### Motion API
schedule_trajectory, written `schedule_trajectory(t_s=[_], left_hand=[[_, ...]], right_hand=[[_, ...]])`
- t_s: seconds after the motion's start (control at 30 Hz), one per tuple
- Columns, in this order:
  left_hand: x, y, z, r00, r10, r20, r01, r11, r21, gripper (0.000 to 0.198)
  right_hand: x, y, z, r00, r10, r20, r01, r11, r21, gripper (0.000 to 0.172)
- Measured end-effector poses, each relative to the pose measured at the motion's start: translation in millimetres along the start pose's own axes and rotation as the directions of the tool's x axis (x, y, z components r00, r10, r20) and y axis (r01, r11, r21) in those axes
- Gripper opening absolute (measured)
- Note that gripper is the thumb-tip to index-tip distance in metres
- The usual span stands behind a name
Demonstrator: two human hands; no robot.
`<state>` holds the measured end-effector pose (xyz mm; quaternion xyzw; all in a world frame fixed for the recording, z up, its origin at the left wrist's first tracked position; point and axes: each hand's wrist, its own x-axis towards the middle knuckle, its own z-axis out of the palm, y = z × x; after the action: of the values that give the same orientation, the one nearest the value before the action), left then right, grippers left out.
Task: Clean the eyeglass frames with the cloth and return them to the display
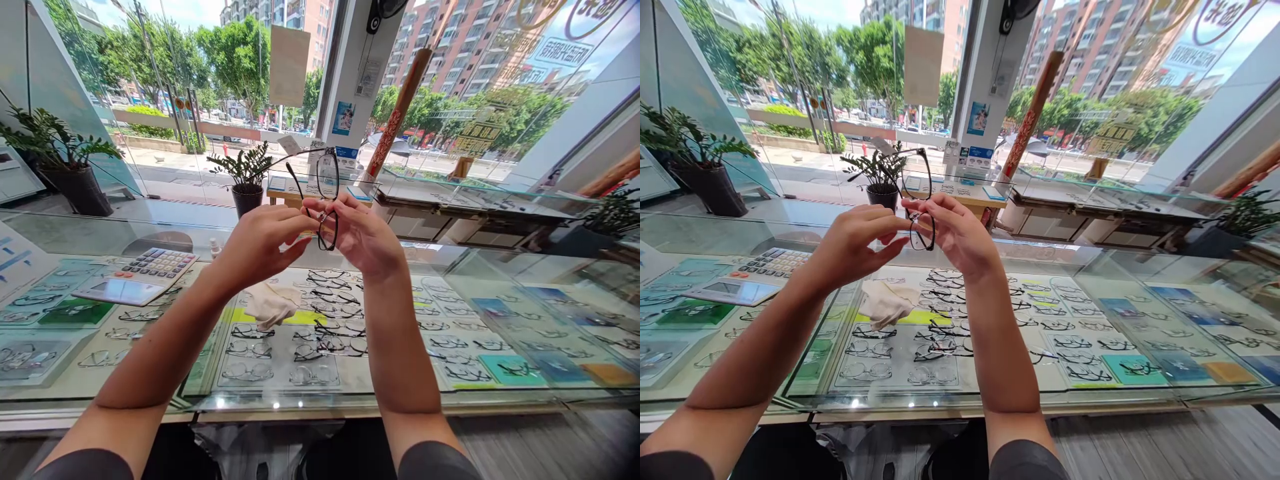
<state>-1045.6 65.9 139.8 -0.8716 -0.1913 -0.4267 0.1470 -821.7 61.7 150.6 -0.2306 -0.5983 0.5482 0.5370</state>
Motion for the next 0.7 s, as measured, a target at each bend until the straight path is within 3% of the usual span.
schedule_trajectory(t_s=[0.27, 0.53, 0.7], left_hand=[[-1, -14, 16.8, 0.994, -0.104, -0.018, 0.105, 0.988, 0.11, 0.015], [-3, -19, 19.2, 0.981, -0.19, -0.039, 0.191, 0.981, 0.034, 0.014], [-3, -17, 19.0, 0.976, -0.216, -0.037, 0.216, 0.976, -0.001, 0.013]], right_hand=[[2, 2, 1, 0.998, -0.053, -0.032, 0.052, 0.998, -0.042, 0.04], [2, -1, 0, 0.978, -0.14, -0.156, 0.115, 0.981, -0.155, 0.038], [3, 2, 0, 0.971, -0.167, -0.171, 0.15, 0.983, -0.109, 0.037]])
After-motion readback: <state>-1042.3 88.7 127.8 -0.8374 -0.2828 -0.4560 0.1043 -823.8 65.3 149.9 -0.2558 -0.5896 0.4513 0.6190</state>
